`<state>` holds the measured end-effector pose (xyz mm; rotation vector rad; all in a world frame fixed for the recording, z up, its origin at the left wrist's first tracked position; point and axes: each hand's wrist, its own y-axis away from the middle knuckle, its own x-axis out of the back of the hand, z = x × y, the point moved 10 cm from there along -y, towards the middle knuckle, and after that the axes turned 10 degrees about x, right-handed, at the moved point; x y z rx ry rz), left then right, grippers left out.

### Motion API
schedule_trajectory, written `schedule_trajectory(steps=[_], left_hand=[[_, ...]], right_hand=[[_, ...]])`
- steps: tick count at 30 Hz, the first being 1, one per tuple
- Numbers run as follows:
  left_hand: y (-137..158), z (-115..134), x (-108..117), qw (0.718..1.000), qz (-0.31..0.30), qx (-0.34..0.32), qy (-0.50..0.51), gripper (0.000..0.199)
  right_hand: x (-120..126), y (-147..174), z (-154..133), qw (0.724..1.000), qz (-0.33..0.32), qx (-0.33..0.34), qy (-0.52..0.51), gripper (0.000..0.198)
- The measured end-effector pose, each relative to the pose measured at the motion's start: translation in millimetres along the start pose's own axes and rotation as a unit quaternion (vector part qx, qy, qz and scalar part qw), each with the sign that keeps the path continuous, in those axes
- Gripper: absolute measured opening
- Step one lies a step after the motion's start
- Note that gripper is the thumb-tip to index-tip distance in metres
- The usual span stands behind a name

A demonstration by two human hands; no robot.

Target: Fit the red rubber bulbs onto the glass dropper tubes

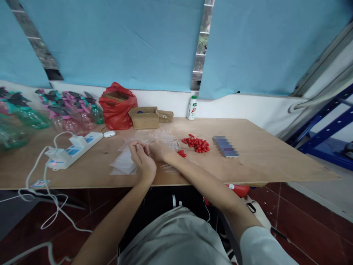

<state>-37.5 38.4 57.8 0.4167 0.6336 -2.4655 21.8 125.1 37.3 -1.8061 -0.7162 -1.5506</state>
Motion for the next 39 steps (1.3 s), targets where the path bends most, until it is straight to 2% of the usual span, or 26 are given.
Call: schedule_trajectory(steps=[3, 6, 9, 11, 14, 17, 20, 23, 25, 29, 33, 35, 37, 39], left_hand=[[0, -2, 1, 1.000, 0.006, 0.010, -0.001, 0.026], [-2, 0, 0, 1.000, 0.002, -0.015, 0.010, 0.028], [-4, 1, 2, 0.999, 0.007, -0.047, 0.010, 0.029], [-7, -4, 4, 0.999, 0.010, -0.046, 0.002, 0.027], [-14, -20, 6, 1.000, 0.012, -0.001, -0.014, 0.023], [-22, -43, 7, 0.996, 0.008, 0.078, -0.036, 0.023], [-23, -67, -5, 0.983, -0.047, 0.175, -0.037, 0.028], [-18, -85, -18, 0.958, -0.098, 0.270, 0.013, 0.026], [-14, -92, -24, 0.941, -0.119, 0.313, 0.048, 0.027], [-13, -93, -33, 0.931, -0.159, 0.321, 0.071, 0.033], [-15, -92, -28, 0.934, -0.143, 0.317, 0.080, 0.033], [-16, -87, -27, 0.940, -0.140, 0.301, 0.072, 0.037], [-15, -78, -30, 0.949, -0.161, 0.265, 0.049, 0.040], [-14, -70, -34, 0.957, -0.184, 0.223, 0.014, 0.041]], right_hand=[[-1, 0, 0, 1.000, -0.013, -0.005, 0.008, 0.019], [3, 3, 4, 1.000, -0.013, -0.028, -0.002, 0.020], [10, 8, 11, 0.998, -0.001, -0.053, -0.035, 0.022], [17, 13, 14, 0.996, 0.013, -0.052, -0.075, 0.021], [37, 27, 16, 0.987, 0.065, -0.042, -0.138, 0.018], [65, 48, 12, 0.970, 0.156, -0.019, -0.184, 0.019], [83, 66, -1, 0.954, 0.213, 0.037, -0.208, 0.020], [84, 75, -10, 0.950, 0.213, 0.094, -0.208, 0.021], [78, 76, -6, 0.948, 0.209, 0.099, -0.221, 0.021], [66, 73, 12, 0.935, 0.199, 0.094, -0.278, 0.023], [63, 69, 26, 0.917, 0.157, 0.135, -0.340, 0.027], [69, 72, 55, 0.942, 0.176, 0.070, -0.276, 0.031], [75, 81, 94, 0.970, 0.191, -0.050, -0.142, 0.032], [71, 92, 129, 0.975, 0.144, -0.167, -0.016, 0.034]])
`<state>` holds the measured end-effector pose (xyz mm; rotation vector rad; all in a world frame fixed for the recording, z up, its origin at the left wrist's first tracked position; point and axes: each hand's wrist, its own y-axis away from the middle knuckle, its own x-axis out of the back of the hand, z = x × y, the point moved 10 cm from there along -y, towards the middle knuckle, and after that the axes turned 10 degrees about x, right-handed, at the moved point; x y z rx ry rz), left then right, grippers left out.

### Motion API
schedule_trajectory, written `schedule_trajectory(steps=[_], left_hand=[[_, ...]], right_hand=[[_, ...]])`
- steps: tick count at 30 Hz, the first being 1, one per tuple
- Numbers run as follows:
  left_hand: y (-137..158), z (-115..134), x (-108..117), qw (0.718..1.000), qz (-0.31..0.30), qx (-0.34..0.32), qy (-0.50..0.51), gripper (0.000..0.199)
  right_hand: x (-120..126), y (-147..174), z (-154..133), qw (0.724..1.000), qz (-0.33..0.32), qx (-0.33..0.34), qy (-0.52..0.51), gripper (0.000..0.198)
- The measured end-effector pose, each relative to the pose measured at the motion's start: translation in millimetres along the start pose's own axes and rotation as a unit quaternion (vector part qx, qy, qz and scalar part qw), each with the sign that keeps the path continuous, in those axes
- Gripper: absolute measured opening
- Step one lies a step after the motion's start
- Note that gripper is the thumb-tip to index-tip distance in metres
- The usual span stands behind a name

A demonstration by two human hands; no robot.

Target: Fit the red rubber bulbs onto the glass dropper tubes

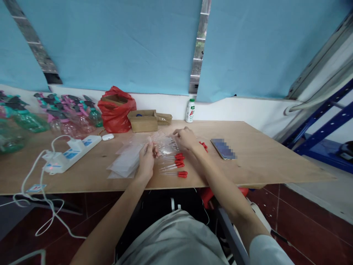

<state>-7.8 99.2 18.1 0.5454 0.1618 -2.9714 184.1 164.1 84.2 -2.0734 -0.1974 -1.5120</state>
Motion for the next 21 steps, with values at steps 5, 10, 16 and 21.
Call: schedule_trajectory(steps=[5, 10, 16, 21], left_hand=[[10, 15, -13, 0.980, -0.012, -0.102, -0.170, 0.035], [23, 23, -23, 0.937, -0.004, -0.160, -0.311, 0.027], [33, 30, -31, 0.923, -0.009, -0.189, -0.336, 0.020], [31, 29, -26, 0.956, -0.011, -0.150, -0.253, 0.013]], right_hand=[[-29, 9, 39, 0.985, -0.103, -0.090, 0.110, 0.036], [-38, 11, 36, 0.980, -0.104, -0.096, 0.137, 0.037], [-25, 11, 32, 0.984, -0.081, -0.080, 0.133, 0.027], [11, 25, 28, 0.992, 0.074, -0.089, -0.058, 0.018]])
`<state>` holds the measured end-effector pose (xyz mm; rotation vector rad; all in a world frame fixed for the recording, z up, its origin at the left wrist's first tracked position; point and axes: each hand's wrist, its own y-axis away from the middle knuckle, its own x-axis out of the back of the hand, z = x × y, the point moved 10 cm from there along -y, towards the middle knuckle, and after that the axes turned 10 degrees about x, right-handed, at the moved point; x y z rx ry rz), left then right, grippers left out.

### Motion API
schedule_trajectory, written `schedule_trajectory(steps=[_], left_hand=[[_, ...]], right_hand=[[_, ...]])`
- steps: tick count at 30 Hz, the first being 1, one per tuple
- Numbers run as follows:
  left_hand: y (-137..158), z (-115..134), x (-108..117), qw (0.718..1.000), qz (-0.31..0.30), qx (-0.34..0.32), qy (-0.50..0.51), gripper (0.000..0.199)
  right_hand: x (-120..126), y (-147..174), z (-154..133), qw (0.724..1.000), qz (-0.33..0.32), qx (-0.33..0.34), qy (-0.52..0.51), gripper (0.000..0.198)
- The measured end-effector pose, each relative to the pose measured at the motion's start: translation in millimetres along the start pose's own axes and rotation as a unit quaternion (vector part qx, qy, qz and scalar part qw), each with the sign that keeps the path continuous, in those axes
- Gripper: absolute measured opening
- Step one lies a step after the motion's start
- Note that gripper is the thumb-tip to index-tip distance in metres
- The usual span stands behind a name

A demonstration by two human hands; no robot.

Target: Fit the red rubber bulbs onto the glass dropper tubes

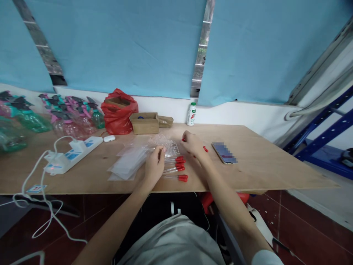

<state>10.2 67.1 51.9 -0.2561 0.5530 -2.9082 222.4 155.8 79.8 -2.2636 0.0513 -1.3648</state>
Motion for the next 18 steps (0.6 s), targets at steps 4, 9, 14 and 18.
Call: schedule_trajectory(steps=[4, 9, 14, 18], left_hand=[[2, 1, -1, 1.000, -0.004, 0.006, -0.004, 0.017], [6, 8, -5, 0.999, -0.016, -0.020, -0.019, 0.015], [7, 7, -11, 0.998, -0.039, -0.029, -0.042, 0.018], [8, 8, -10, 0.997, -0.032, -0.044, -0.050, 0.020]], right_hand=[[18, 32, -15, 0.940, 0.104, 0.032, -0.324, 0.027], [5, 70, -33, 0.846, 0.100, 0.023, -0.523, 0.027], [-11, 78, -39, 0.816, 0.093, -0.009, -0.571, 0.033], [-13, 76, -38, 0.809, 0.124, -0.020, -0.575, 0.036]])
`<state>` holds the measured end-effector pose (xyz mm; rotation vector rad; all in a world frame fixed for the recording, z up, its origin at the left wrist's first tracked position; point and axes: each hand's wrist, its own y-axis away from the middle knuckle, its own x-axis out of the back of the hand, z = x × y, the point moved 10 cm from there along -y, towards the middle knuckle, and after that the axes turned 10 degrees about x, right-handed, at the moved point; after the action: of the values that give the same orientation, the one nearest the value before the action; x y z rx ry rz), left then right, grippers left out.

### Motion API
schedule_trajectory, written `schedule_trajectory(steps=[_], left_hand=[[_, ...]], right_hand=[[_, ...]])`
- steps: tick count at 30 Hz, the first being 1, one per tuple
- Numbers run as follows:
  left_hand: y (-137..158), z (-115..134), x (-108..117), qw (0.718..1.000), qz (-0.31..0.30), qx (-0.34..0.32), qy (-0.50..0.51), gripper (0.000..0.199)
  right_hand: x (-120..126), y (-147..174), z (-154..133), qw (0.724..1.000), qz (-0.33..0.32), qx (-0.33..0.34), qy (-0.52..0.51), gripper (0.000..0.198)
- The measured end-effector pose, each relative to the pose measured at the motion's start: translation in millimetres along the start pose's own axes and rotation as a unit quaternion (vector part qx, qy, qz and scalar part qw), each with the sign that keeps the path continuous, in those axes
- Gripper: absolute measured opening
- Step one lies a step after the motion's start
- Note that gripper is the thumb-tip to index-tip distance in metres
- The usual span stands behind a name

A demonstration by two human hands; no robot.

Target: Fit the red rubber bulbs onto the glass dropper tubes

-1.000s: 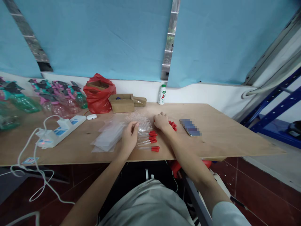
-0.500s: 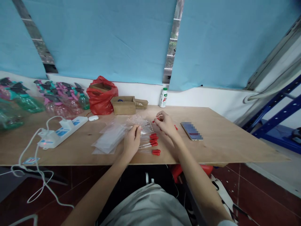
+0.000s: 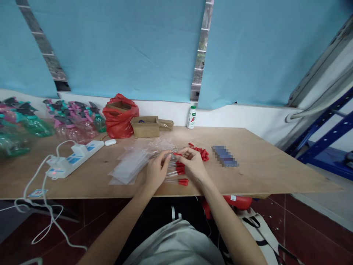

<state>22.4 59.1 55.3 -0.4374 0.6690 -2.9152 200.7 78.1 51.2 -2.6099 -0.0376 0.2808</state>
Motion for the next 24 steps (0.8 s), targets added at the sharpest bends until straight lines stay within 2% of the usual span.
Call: schedule_trajectory(steps=[3, 8, 13, 19, 24], left_hand=[[0.3, 2.0, 1.1, 1.000, 0.003, -0.003, 0.007, 0.020], [0.5, 2.8, 2.3, 0.999, 0.002, 0.006, 0.047, 0.019], [-0.8, -0.5, 4.0, 0.998, 0.003, 0.012, 0.067, 0.017], [-1.6, 6.5, 3.5, 0.999, -0.004, -0.032, 0.041, 0.017], [-2.2, 8.6, 3.3, 0.998, -0.017, -0.036, 0.051, 0.018]], right_hand=[[2.9, -0.4, 1.9, 1.000, 0.022, 0.004, -0.011, 0.038], [0.8, -0.4, 6.0, 1.000, 0.003, 0.000, -0.001, 0.040], [3.9, -1.6, 6.0, 0.999, 0.004, 0.024, 0.038, 0.032], [6.2, -1.4, 6.1, 0.999, 0.012, 0.032, 0.035, 0.028], [5.0, -0.3, 1.6, 0.998, 0.002, 0.035, 0.050, 0.030]])
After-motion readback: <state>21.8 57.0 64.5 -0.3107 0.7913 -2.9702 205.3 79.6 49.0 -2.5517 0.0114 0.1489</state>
